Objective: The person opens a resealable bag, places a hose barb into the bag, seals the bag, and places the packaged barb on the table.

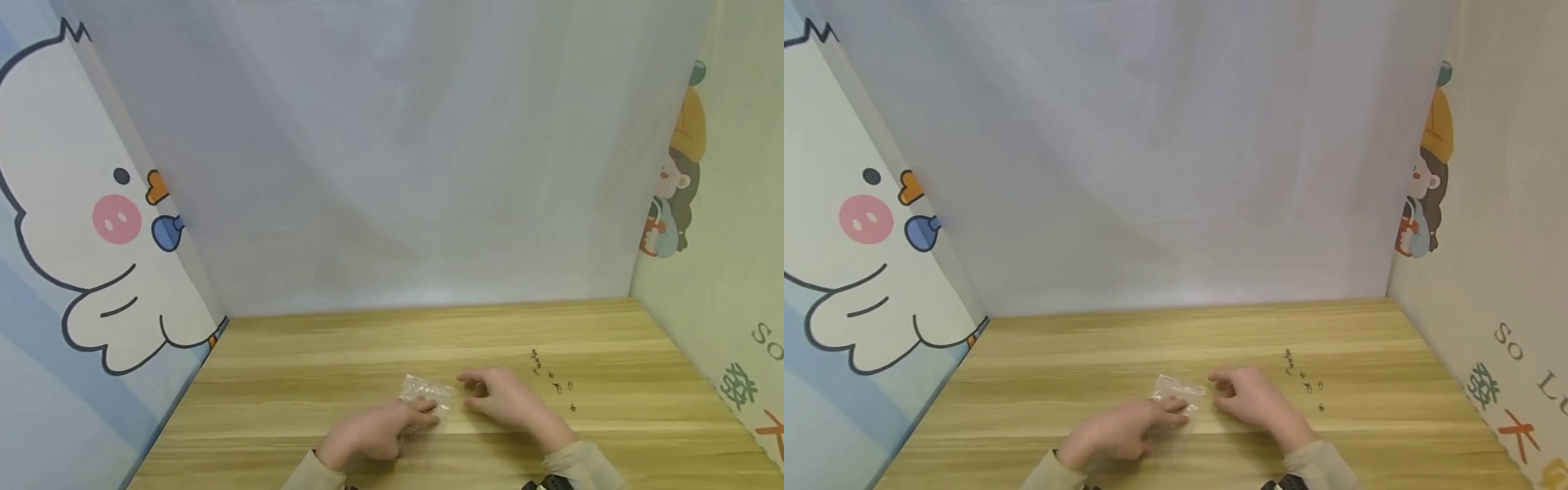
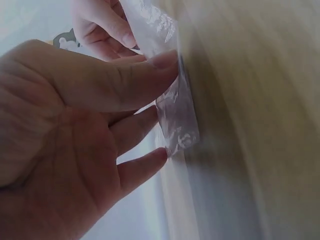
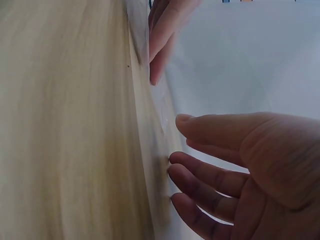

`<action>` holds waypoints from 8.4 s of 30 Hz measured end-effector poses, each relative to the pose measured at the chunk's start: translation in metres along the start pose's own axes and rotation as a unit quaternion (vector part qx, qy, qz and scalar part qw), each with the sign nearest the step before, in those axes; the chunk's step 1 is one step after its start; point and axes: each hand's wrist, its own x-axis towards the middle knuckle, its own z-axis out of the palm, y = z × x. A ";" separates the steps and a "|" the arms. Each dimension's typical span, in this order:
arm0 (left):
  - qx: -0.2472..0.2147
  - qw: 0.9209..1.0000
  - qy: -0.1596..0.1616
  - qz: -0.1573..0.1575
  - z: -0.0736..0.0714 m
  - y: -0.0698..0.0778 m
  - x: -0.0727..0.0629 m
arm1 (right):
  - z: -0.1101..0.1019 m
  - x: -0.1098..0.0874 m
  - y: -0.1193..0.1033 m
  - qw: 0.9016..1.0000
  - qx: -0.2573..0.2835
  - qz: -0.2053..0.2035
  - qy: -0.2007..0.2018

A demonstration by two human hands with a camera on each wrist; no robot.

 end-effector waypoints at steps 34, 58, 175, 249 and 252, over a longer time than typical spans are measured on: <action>-0.004 0.999 0.040 0.011 0.002 0.006 0.006 | 0.017 0.000 -0.014 0.992 -0.004 0.125 0.017; 0.049 0.995 0.062 -0.066 0.004 0.006 0.003 | 0.011 -0.003 -0.013 0.991 0.047 0.126 -0.003; -0.283 0.928 0.189 -0.152 0.012 0.016 0.061 | 0.015 -0.004 -0.006 0.969 0.219 0.095 -0.062; -0.240 0.951 0.145 -0.127 0.013 0.015 0.063 | 0.017 -0.005 -0.006 0.973 0.201 0.099 -0.061; -0.240 0.952 0.140 -0.128 0.011 0.014 0.063 | 0.016 -0.005 -0.005 0.972 0.204 0.100 -0.060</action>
